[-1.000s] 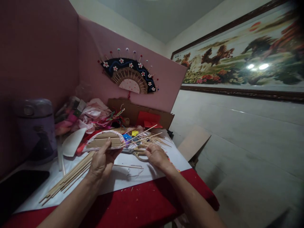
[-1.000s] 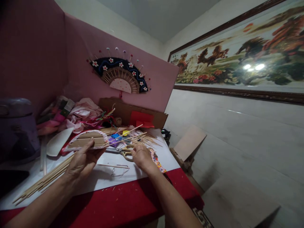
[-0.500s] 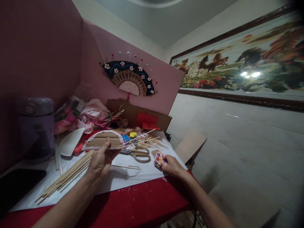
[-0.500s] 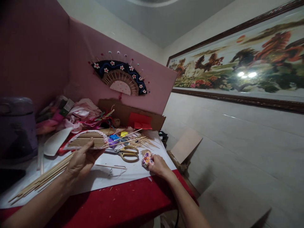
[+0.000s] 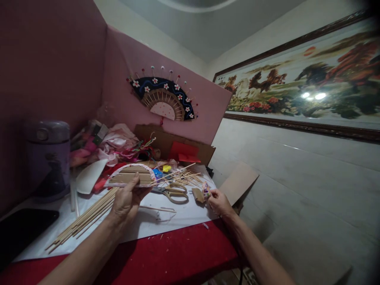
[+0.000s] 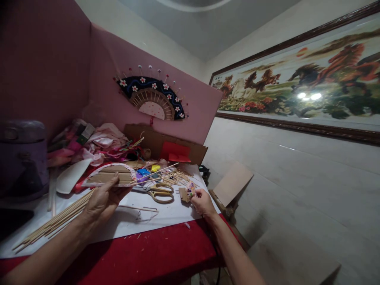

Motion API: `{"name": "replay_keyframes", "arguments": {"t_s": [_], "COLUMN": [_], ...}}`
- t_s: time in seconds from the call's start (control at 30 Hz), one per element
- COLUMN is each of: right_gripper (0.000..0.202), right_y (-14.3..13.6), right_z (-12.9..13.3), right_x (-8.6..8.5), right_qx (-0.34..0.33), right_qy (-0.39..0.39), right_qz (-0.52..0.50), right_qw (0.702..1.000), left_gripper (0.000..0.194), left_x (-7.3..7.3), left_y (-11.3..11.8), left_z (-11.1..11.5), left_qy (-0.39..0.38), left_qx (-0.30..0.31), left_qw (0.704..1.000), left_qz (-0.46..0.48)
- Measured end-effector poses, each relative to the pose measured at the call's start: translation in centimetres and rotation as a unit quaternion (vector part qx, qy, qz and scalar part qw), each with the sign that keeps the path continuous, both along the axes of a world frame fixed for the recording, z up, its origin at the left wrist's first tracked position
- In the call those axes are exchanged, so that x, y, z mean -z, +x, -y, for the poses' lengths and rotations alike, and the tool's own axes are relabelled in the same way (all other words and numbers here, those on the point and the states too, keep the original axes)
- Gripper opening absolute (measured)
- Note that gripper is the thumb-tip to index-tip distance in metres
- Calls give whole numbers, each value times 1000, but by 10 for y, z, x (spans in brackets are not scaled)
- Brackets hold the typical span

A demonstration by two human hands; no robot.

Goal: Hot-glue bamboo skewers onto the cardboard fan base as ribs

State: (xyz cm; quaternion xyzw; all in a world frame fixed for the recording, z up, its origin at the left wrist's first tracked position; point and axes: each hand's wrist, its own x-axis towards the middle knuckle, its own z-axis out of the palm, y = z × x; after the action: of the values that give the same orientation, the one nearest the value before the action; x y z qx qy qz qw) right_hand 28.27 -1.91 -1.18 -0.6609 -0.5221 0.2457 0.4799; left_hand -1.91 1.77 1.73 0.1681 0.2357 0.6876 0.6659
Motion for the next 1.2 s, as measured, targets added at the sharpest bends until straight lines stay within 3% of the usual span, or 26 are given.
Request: {"name": "replay_keyframes", "arguments": {"t_s": [0.17,0.33,0.43,0.6,0.73,0.83,1.0,1.2], "right_gripper": [25,28,27,32,43,46,47,47], "right_y": [-5,-15,-31,-75,-101,-109,-109,-108], "right_z": [2,15,33,59,61,54,41,38], "right_x": [-2,-11,-22,-45,-59,-63,-60,-57], "right_qx": [-35,38,18,-139,-228,-250,-273,-242], "right_qy": [-24,144,228,70,-31,-89,-95,-109], "right_qz": [-206,-300,-317,-243,-193,-165,-140,-118], "right_qw": [978,942,920,957,954,950,947,957], "left_gripper": [10,3,5,10,16,22,30,32], "left_x": [2,3,4,7,10,12,12,12], "left_y": [1,3,4,5,8,10,11,12], "left_z": [0,1,2,3,2,0,3,5], "left_qy": [1,-7,0,12,15,29,51,72], "left_qx": [2,-22,-19,42,76,85,92,97], "left_qw": [1000,999,997,990,982,971,951,943], "left_qz": [-9,-49,-81,-137,-174,-222,-290,-309]}}
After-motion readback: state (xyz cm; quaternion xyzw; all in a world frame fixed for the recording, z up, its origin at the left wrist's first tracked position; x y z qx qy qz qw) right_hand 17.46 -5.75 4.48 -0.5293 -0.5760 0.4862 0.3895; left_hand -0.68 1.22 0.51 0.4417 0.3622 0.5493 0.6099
